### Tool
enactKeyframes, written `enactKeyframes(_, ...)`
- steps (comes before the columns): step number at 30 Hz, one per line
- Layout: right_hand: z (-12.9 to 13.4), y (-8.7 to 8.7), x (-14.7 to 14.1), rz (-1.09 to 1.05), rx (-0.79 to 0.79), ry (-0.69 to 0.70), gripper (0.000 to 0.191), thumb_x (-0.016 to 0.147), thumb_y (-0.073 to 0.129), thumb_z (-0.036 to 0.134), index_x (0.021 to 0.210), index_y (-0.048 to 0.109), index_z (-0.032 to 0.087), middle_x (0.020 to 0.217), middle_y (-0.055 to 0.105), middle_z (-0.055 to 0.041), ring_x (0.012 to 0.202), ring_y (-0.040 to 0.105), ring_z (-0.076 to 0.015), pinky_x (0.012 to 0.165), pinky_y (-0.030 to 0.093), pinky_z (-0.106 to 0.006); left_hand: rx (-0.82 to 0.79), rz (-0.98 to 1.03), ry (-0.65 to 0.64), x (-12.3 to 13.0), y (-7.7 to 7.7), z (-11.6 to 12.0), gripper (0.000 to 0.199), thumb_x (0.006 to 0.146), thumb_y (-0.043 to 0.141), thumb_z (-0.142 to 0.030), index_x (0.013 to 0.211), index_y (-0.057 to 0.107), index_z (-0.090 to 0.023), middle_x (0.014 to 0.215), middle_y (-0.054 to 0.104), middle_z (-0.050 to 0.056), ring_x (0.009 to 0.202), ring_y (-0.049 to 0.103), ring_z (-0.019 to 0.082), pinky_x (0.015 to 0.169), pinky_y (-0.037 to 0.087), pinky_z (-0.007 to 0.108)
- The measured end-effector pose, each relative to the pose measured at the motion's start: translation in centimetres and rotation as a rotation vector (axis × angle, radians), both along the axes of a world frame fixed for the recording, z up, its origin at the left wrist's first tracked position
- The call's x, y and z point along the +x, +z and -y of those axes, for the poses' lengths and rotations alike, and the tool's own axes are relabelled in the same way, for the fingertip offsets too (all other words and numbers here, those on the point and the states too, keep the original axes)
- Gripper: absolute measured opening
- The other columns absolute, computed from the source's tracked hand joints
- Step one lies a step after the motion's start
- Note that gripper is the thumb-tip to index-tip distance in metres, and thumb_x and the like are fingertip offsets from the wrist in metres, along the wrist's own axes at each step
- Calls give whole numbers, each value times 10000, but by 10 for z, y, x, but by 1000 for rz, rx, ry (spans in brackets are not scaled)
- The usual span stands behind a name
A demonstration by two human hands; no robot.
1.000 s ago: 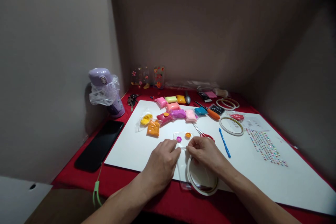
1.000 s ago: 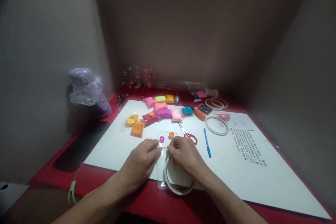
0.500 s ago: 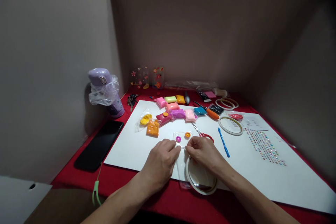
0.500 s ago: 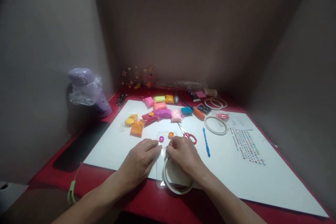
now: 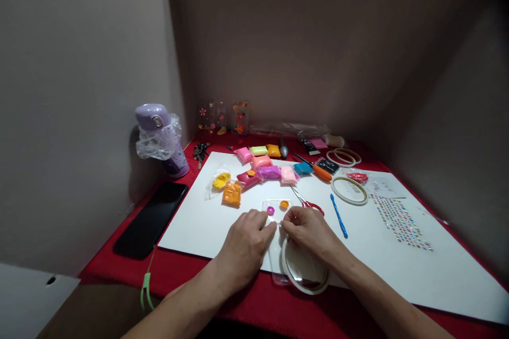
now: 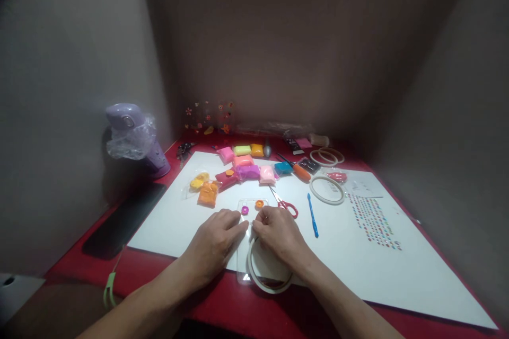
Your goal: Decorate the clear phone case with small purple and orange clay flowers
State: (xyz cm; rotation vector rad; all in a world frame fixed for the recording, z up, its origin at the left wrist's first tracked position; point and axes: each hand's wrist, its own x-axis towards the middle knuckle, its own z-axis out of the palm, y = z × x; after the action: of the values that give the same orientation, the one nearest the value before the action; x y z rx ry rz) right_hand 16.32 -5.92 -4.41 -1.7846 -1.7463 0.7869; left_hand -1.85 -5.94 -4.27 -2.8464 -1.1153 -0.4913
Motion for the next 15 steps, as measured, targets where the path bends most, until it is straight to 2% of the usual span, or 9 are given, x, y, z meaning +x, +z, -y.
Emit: enactKeyframes(15,-1,-4,0,2,13,9,116,711,492,225,615,547,190,582,635,-20,558,570,-153,492,325,-230,65,-64,-8,4,1,-1,112,896,481,-152,940,580,-179,918,572,53,809,496,214,660,420,343)
